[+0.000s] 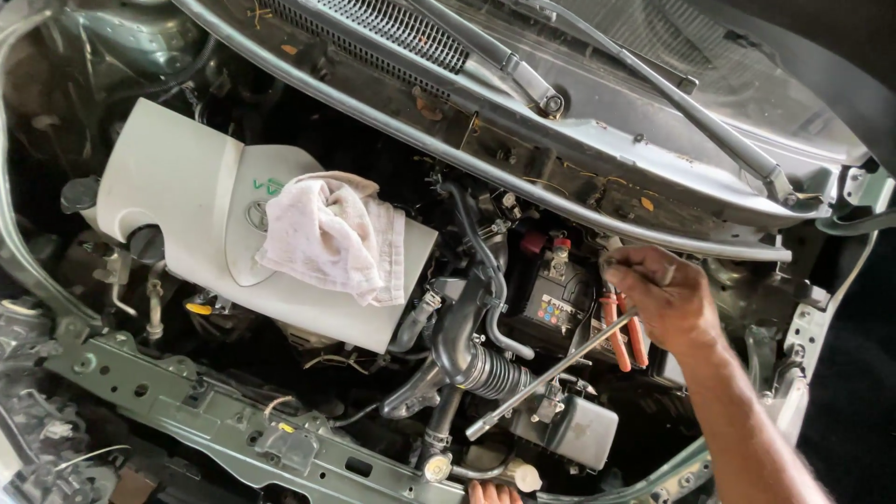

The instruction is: The person uses a wrench to tighten bolts on a component within the car's engine bay. The hands are visible manipulating the tool and the engine parts throughout the process.

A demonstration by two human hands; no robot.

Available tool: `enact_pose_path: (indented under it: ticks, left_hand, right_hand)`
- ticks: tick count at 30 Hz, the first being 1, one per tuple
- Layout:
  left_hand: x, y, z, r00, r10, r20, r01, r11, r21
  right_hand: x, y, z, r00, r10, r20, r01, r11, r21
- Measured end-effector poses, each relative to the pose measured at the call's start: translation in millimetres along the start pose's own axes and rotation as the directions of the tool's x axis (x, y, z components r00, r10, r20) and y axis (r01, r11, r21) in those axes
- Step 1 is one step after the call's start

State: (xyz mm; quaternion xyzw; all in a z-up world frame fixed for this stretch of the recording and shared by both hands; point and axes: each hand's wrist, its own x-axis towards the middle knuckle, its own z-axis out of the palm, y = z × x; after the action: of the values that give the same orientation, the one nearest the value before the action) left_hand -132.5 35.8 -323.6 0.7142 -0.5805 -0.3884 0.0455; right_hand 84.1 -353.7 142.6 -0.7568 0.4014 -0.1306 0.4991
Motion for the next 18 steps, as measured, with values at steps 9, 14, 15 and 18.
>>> enact_pose_path:
  ticks: [9,14,15,18]
  left_hand:
    - [-27,23,-40,0.998,0.054,0.040,-0.059,0.991,0.116]
    - [-46,28,-95,0.975,-0.008,0.220,-0.029,0.986,0.164]
    - [-46,28,-99,0.976,-0.030,0.217,-0.001,0.990,0.140]
    - [-50,31,-112,0.975,-0.058,0.214,0.031,0.991,0.129]
  right_hand:
    - [-16,-4,22,0.996,0.082,0.029,-0.086,0.965,0.246]
    - [-31,-32,26,0.997,-0.049,0.055,0.032,0.963,0.267]
    - [-35,-46,25,0.997,0.051,0.052,-0.061,0.976,0.209]
    - [-45,-48,20,0.993,0.108,0.038,-0.112,0.987,0.113]
